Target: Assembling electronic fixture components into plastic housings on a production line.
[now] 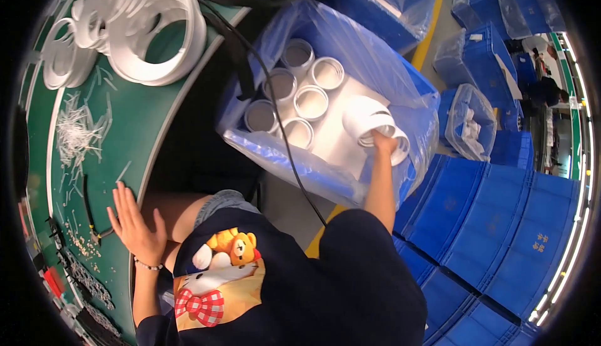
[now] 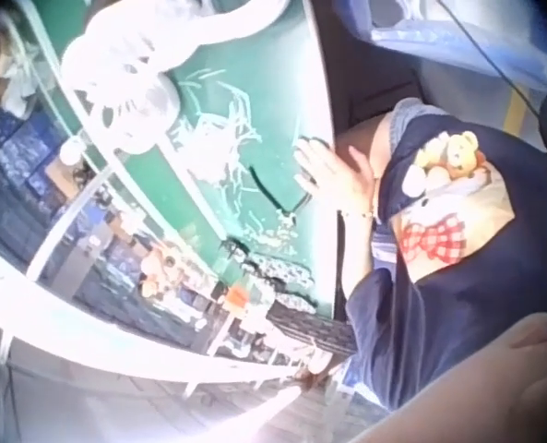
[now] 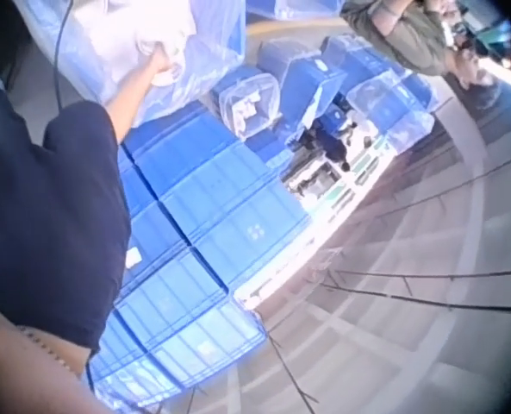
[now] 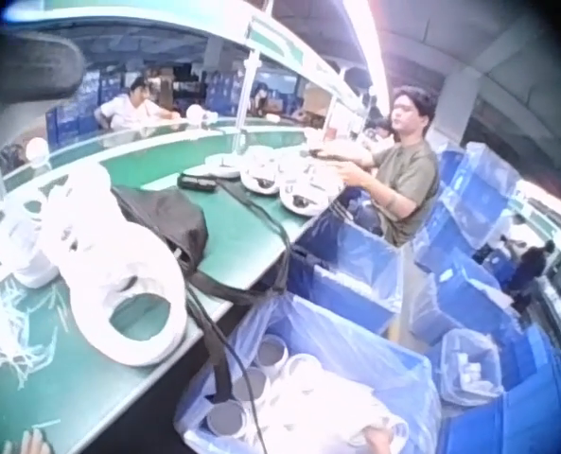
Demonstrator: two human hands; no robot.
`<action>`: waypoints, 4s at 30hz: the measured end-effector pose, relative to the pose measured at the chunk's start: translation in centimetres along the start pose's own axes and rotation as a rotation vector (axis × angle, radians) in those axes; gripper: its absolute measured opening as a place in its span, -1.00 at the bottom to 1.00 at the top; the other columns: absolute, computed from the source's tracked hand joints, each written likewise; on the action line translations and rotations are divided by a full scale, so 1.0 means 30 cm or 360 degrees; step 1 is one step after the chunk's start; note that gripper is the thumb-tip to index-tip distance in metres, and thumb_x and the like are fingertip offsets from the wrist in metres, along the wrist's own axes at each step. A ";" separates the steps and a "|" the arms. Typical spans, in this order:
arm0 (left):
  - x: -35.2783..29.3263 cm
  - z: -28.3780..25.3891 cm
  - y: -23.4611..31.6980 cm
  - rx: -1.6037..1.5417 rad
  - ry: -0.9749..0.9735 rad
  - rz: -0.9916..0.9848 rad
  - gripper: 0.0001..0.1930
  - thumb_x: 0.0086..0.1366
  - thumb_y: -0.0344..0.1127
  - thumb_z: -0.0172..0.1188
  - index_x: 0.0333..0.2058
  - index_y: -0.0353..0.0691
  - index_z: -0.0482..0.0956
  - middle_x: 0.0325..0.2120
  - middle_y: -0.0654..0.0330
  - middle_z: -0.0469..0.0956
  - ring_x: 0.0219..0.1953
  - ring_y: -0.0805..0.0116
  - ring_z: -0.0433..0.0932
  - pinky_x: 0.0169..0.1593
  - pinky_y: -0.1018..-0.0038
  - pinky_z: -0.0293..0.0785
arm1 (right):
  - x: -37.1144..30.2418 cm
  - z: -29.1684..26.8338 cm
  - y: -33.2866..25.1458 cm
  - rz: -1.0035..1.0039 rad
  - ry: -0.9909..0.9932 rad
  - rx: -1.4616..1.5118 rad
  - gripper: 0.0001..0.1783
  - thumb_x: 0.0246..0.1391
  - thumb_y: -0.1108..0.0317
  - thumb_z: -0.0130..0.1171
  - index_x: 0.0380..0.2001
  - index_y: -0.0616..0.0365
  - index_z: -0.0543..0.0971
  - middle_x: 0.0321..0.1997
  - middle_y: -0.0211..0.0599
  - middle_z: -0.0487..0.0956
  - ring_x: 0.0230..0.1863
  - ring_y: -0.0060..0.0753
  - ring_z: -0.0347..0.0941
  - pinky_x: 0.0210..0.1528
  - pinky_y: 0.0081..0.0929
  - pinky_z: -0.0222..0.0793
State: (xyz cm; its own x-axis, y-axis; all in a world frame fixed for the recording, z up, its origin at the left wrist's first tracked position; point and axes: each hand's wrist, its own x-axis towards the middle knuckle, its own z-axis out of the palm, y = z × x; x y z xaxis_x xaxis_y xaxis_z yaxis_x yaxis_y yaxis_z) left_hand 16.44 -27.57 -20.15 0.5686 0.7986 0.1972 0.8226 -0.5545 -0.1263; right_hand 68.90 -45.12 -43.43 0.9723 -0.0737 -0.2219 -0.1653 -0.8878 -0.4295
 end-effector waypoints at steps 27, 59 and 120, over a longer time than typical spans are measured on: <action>0.002 -0.154 -0.220 -0.0676 0.0754 0.0490 -0.14 -0.16 -0.20 0.26 0.11 -0.33 0.02 0.12 -0.17 0.03 0.21 -0.13 -0.10 0.13 -0.15 -0.41 | -1.494 -0.167 -0.863 -0.0500 -0.3578 0.3010 -0.51 -0.04 0.24 0.07 -0.01 0.10 0.27 -0.16 -0.42 0.51 -0.20 -0.52 0.44 0.21 -0.12 -0.18; 0.450 -0.052 -0.361 0.0129 0.0623 0.0362 -0.41 -0.05 -0.29 0.08 0.05 -0.06 0.21 -0.05 0.12 0.31 0.03 0.14 0.27 0.06 -0.26 -0.24 | -1.606 -0.021 -0.926 0.0225 -0.3405 0.2226 -0.21 -0.06 0.12 0.09 0.10 0.33 -0.02 0.15 0.08 0.02 0.22 -0.08 -0.06 0.26 -0.19 -0.15; 0.394 -0.081 -0.214 -0.0196 0.0835 0.0928 -0.89 -0.14 -0.20 0.08 -0.68 -0.01 0.54 -0.65 0.33 0.44 -0.40 0.35 0.43 -0.04 0.05 0.18 | -1.438 -0.422 -1.066 -0.3177 -0.0794 0.0063 0.33 -0.88 0.22 0.40 0.16 0.22 -0.03 0.27 0.02 -0.13 0.28 -0.04 -0.17 0.24 -0.26 -0.17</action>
State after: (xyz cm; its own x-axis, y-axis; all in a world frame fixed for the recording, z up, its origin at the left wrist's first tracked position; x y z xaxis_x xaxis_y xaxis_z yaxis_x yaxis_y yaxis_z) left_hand 17.86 -15.14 -14.65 0.8040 0.1737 0.5687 0.3689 -0.8958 -0.2479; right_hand 34.34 -19.30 -9.05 -0.3423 0.8865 0.3114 0.8301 0.4406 -0.3418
